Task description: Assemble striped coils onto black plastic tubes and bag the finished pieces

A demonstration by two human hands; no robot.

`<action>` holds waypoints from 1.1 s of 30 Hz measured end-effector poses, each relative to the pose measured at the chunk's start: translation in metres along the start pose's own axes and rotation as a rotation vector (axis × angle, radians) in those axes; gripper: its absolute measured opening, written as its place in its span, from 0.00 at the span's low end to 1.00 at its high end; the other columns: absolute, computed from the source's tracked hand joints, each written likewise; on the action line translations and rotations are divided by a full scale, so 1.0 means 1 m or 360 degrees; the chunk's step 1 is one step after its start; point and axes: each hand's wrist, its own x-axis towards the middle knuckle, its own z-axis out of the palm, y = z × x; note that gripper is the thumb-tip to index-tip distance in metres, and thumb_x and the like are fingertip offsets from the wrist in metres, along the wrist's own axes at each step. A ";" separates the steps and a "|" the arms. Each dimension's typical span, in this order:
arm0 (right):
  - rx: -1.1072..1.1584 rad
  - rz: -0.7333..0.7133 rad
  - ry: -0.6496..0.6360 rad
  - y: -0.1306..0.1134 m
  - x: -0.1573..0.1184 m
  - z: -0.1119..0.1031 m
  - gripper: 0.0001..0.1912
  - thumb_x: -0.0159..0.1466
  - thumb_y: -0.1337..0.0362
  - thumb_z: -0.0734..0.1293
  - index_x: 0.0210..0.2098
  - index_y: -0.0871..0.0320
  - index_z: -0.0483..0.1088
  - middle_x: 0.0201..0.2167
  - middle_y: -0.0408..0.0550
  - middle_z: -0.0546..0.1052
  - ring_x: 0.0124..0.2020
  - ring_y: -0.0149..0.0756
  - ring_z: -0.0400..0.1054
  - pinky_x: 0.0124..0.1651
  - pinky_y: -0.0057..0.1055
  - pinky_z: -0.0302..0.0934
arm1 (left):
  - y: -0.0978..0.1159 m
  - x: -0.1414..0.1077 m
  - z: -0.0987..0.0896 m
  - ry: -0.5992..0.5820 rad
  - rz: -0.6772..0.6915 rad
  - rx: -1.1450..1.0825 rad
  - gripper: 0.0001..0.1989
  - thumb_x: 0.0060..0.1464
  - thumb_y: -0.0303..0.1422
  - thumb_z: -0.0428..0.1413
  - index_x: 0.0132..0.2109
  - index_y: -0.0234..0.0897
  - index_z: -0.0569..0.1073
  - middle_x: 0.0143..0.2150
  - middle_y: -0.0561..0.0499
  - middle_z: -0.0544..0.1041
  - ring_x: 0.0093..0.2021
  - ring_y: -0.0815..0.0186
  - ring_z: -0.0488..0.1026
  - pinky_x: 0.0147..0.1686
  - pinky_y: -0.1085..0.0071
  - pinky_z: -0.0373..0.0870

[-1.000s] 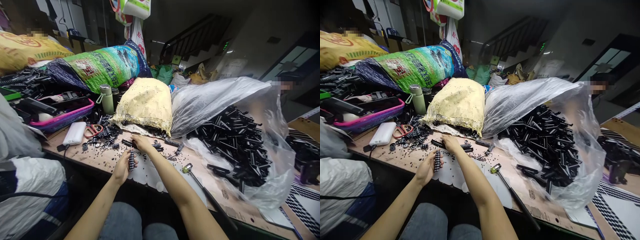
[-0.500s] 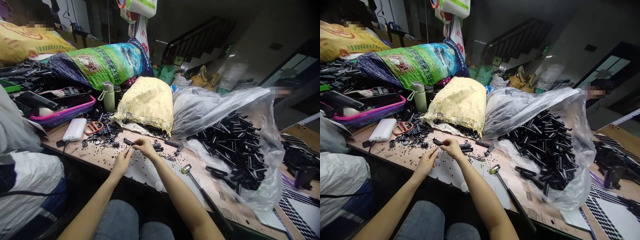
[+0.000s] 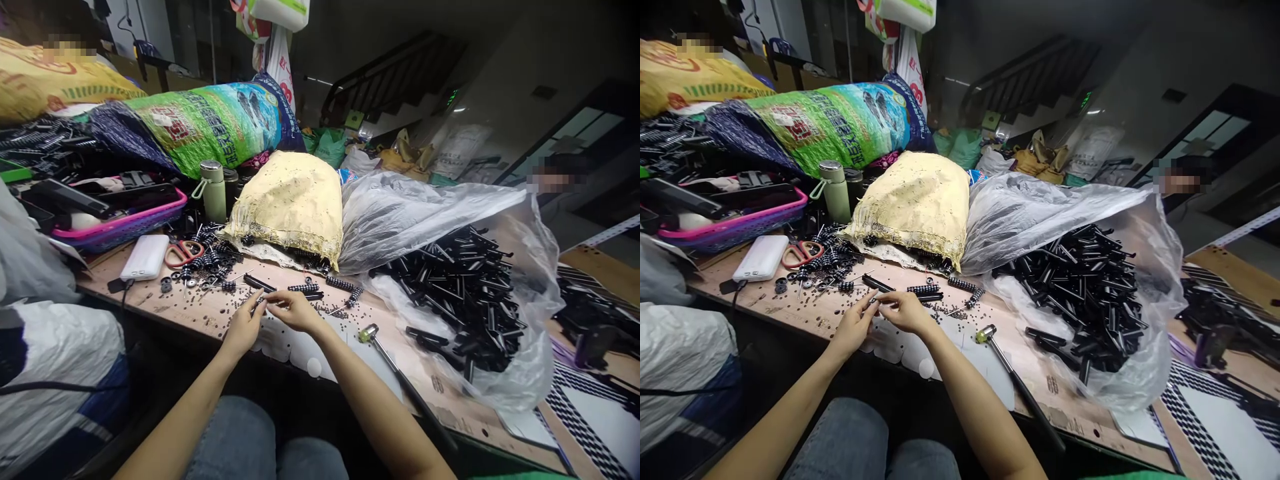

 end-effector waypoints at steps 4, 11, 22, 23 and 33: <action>-0.0390 0.0535 0.0333 0.021 0.028 -0.025 0.13 0.62 0.63 0.59 0.42 0.61 0.68 0.45 0.57 0.71 0.47 0.41 0.64 0.48 0.40 0.58 | 0.005 -0.001 0.006 -0.0058 -0.0110 -0.0327 0.21 0.51 0.46 0.48 0.46 0.36 0.65 0.29 0.53 0.67 0.17 0.75 0.61 0.14 0.79 0.58; -0.0275 0.0596 0.0390 0.039 0.048 -0.037 0.08 0.56 0.64 0.66 0.32 0.63 0.70 0.35 0.50 0.74 0.39 0.35 0.68 0.44 0.36 0.60 | 0.013 -0.002 0.012 -0.0065 -0.0018 -0.0237 0.18 0.50 0.45 0.49 0.42 0.36 0.67 0.27 0.54 0.68 0.16 0.75 0.62 0.14 0.78 0.59; 0.0419 0.0302 0.0506 0.021 -0.043 -0.025 0.08 0.49 0.65 0.67 0.29 0.61 0.71 0.26 0.46 0.76 0.29 0.33 0.71 0.32 0.28 0.65 | 0.021 -0.011 0.048 -0.0239 0.0216 0.0176 0.18 0.52 0.40 0.49 0.49 0.39 0.70 0.50 0.46 0.70 0.52 0.59 0.65 0.53 0.63 0.58; 0.0436 0.0298 0.0547 0.022 -0.049 -0.028 0.08 0.49 0.65 0.67 0.29 0.61 0.71 0.27 0.46 0.76 0.29 0.33 0.71 0.33 0.28 0.66 | 0.022 -0.013 0.052 -0.0273 0.0213 0.0159 0.18 0.52 0.40 0.49 0.49 0.39 0.70 0.50 0.46 0.70 0.52 0.59 0.64 0.53 0.62 0.58; 0.0278 0.0144 0.0836 0.026 -0.104 -0.046 0.07 0.53 0.69 0.63 0.31 0.57 0.71 0.31 0.45 0.75 0.32 0.32 0.69 0.37 0.31 0.66 | 0.033 -0.030 0.092 -0.0471 0.0291 0.0072 0.17 0.51 0.38 0.50 0.48 0.41 0.70 0.50 0.48 0.70 0.53 0.60 0.64 0.54 0.64 0.57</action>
